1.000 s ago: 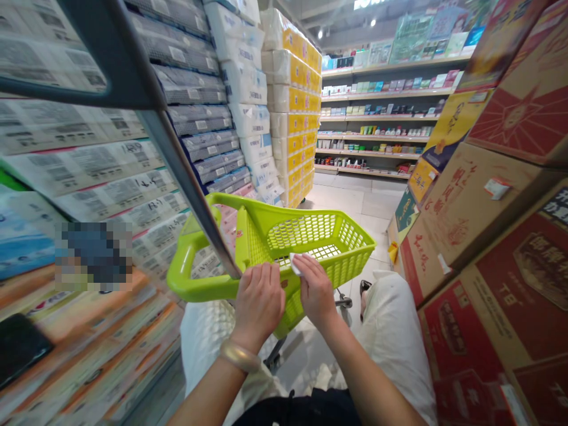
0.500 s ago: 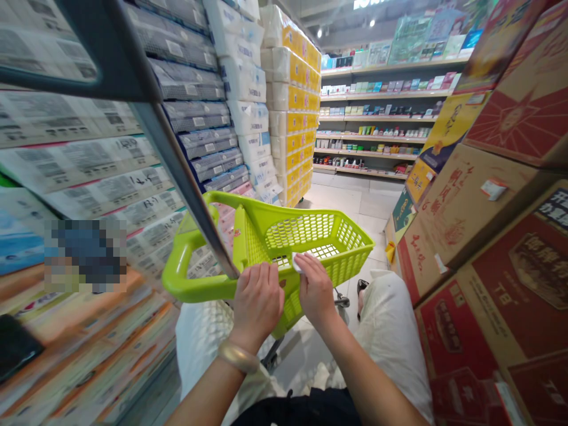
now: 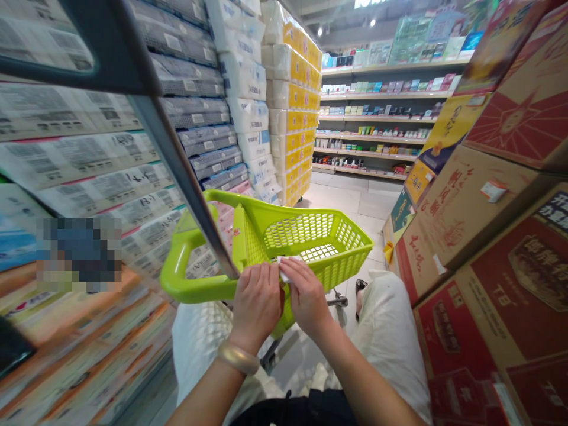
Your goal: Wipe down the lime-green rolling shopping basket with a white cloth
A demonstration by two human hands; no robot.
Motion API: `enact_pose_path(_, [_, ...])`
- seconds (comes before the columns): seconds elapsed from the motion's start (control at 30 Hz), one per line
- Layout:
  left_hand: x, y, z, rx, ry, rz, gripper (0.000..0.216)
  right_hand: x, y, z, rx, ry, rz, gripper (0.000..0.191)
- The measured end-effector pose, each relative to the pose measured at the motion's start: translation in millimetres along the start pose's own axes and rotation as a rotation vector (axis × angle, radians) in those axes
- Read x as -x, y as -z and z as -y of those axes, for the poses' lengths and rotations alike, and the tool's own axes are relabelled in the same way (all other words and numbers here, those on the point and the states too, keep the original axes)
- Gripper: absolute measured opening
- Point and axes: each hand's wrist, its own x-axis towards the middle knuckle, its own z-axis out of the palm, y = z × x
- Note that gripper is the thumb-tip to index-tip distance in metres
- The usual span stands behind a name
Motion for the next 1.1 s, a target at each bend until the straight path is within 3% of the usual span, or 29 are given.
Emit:
enact_pose_path(0.23, [0.1,1.0,-0.3,-0.023,-0.014,-0.009,0.022,0.4,4.5,-6.5,0.094,-0.115,-0.094,0.042])
enact_pose_path(0.4, [-0.4,1.7,-0.2,-0.03,-0.012,-0.008,0.015,-0.3,1.2,6.3,0.005,-0.001,0.032,0.044])
enact_pose_path(0.6, [-0.1,-0.4,-0.3,-0.023,-0.015,-0.03,0.021,2.6,5.6,-11.0,0.096,-0.124,-0.105,0.043])
enact_pose_path(0.8, [-0.7,-2.1,0.5,-0.005,-0.015,-0.045,0.016,0.6,-0.7,4.6,-0.007,-0.008,0.005,0.044])
enact_pose_path(1.0, [-1.0,-2.7,0.2,-0.013,-0.014,-0.059,0.022,3.5,7.0,-14.4,0.096,-0.121,-0.113,0.042])
enact_pose_path(1.1, [-1.5,-2.5,0.1,-0.005,-0.009,-0.067,0.019,2.6,5.3,-6.5,0.045,-0.091,-0.057,0.041])
